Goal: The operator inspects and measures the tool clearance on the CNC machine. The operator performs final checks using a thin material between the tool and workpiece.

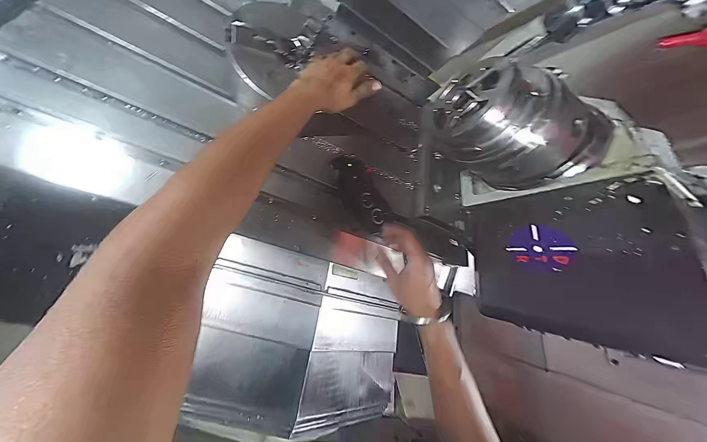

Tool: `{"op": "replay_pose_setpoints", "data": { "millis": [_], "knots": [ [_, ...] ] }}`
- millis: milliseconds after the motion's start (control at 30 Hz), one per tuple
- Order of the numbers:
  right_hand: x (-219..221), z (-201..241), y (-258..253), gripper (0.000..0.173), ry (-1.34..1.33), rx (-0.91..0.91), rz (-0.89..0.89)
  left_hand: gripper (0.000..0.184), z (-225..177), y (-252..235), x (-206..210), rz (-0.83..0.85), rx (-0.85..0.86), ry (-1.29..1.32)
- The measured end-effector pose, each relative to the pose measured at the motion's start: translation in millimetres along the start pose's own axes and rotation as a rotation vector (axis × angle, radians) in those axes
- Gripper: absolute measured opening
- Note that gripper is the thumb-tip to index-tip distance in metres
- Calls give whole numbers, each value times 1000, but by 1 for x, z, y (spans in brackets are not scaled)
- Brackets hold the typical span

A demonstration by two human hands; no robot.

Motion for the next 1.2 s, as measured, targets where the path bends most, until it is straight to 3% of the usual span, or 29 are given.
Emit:
{"op": "replay_pose_setpoints", "data": {
  "millis": [67, 167, 333, 533, 667, 767, 900, 967, 1100, 1200],
  "knots": [
    [1, 15, -49, 57, 109, 12, -3, 70, 6, 7, 9, -41, 73, -79],
    [9, 18, -82, 50, 253, 6, 55, 70, 4, 1, 13, -50, 94, -165],
    [16, 5, -86, 39, 198, -1, 41, 74, 3, 1, 11, 23, 27, -140],
    [20, -2, -91, 41, 127, -11, 64, 81, -2, -16, 6, 292, -117, -146],
    [19, -12, -91, 45, 18, -26, 91, 61, -17, -56, 5, 106, 62, 166],
    [16, -20, -87, 45, -41, 11, 46, 54, -24, -73, 17, 71, 179, 401],
    [20, -20, -82, 41, -16, 16, -59, 54, -22, -65, 20, 76, 17, 623],
    [24, -17, -82, 39, 6, 11, -89, 50, -17, -61, 18, 31, -1, 651],
    [14, -17, -85, 45, 50, 37, -5, 45, -24, -76, 16, -33, 191, 621],
    [6, -21, -77, 33, 21, -17, 51, 41, -37, -87, 12, -111, 262, 666]
  ]
}}
Point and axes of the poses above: each hand's wrist, its own y-axis away from the middle knuckle, its own x-axis out of the palm, z = x × y, the point moved 7 cm from there along -y, towards the middle knuckle, and after that the axes turned 14 degrees about x, right-handed, at the moved point
